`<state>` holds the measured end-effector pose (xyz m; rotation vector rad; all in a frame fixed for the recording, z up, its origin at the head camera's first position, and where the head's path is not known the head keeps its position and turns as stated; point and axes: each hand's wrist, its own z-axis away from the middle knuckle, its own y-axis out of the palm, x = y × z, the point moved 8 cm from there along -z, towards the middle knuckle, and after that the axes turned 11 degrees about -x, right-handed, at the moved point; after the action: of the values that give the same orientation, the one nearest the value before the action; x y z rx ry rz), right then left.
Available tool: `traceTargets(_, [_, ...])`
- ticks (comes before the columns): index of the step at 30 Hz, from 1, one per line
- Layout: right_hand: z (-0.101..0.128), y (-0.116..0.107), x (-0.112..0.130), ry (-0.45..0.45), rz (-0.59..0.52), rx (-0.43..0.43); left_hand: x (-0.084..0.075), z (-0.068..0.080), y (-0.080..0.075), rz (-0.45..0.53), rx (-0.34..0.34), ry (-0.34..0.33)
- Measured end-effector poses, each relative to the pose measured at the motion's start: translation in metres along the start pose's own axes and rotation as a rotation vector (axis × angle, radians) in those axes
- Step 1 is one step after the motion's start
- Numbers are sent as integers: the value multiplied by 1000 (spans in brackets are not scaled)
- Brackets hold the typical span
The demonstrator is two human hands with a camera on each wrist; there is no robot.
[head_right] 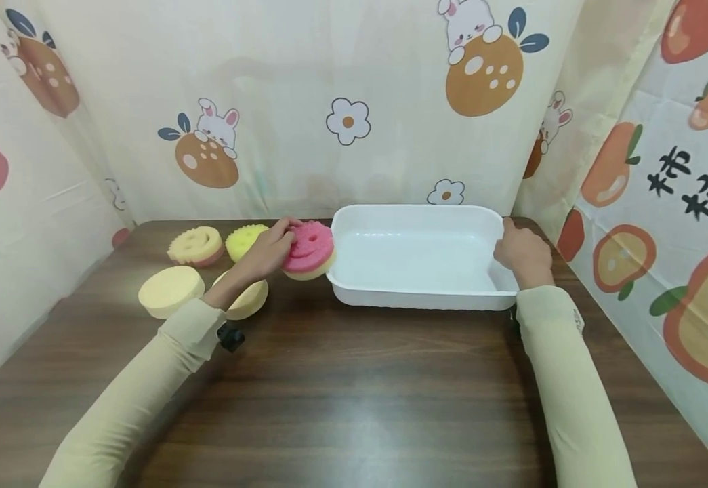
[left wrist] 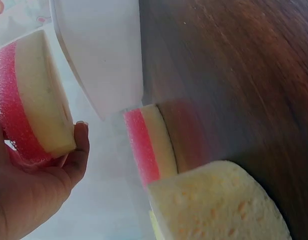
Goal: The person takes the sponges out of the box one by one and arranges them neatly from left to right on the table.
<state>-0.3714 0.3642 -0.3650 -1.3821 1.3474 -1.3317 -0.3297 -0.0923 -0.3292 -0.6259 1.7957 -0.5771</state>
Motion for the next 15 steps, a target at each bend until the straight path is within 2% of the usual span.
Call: traceTargets(15, [-2, 2, -2, 10, 0, -3, 21, 7, -7, -16, -2, -8])
